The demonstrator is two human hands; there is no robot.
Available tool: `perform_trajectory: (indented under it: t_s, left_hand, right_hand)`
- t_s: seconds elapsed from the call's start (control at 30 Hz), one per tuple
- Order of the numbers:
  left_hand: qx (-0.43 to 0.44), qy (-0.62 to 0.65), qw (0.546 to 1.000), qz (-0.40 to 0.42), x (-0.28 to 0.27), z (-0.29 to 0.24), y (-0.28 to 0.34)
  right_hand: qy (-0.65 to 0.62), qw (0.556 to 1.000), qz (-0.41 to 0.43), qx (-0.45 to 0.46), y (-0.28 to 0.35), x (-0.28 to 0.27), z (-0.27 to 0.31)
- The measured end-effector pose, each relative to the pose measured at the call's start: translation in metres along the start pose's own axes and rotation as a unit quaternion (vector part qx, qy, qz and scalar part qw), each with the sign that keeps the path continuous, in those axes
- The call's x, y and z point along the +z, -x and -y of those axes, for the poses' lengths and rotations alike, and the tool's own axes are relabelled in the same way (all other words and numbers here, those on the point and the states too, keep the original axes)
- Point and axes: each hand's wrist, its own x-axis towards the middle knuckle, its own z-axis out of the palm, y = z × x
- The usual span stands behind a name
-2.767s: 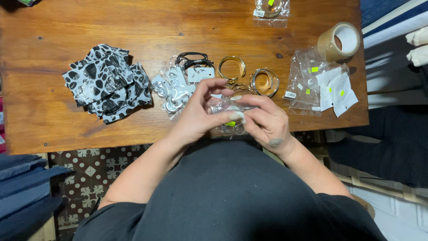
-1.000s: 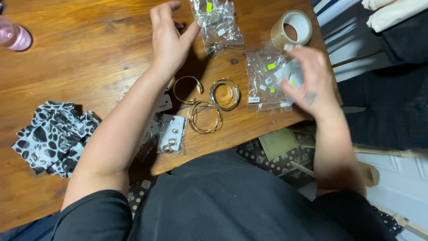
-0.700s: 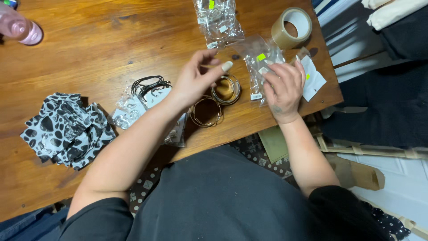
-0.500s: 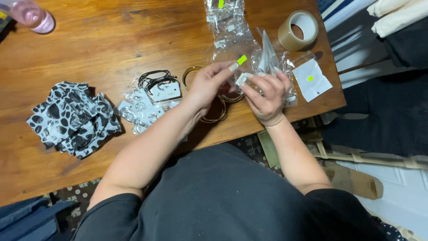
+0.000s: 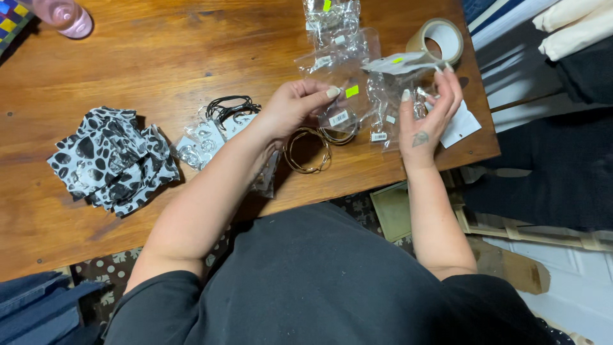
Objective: The person handles jewelry items and plastic packaging on a wooden table, removing bracelets and earrings from bags, placing them on the surface, and folding a patterned cloth.
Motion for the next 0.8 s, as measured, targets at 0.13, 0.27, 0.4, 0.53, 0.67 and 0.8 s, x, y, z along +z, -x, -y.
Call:
perform_trajectory:
  t_s: [0.13,0.27,0.4,0.53,0.67,0.8]
  left_hand:
    - [0.026,-0.066,0.996,0.060,-0.003,-0.032,0.028]
    - [0.035,-0.182,0.975,0.125,-0.012,-0.058,0.051]
    - [0.046,-0.417,0.886,0.198,-0.028,-0.072,0.056]
    - [0.018,-0.417,0.896,0.153,-0.037,-0.075,0.063]
    - [0.022,-0.352,0.931,0.095,-0.045,-0.087,0.090]
    - [0.035,-0.196,0.979,0.038,-0.061,-0.077,0.113]
  right_hand:
    - [-0.032,0.999,-0.035,0.006,-0.012,-0.011,0.031]
    - [-0.234,0.960,0.089,0.128,-0.029,-0.021,0.067]
    - [-0.355,0.827,0.349,0.260,-0.055,-0.019,0.122]
    - [-0.296,0.886,0.345,0.094,-0.068,-0.021,0.137]
    - [-0.230,0.921,0.311,0.051,-0.064,-0.021,0.157]
    - [-0.326,0.882,0.295,0.170,-0.058,-0.015,0.163]
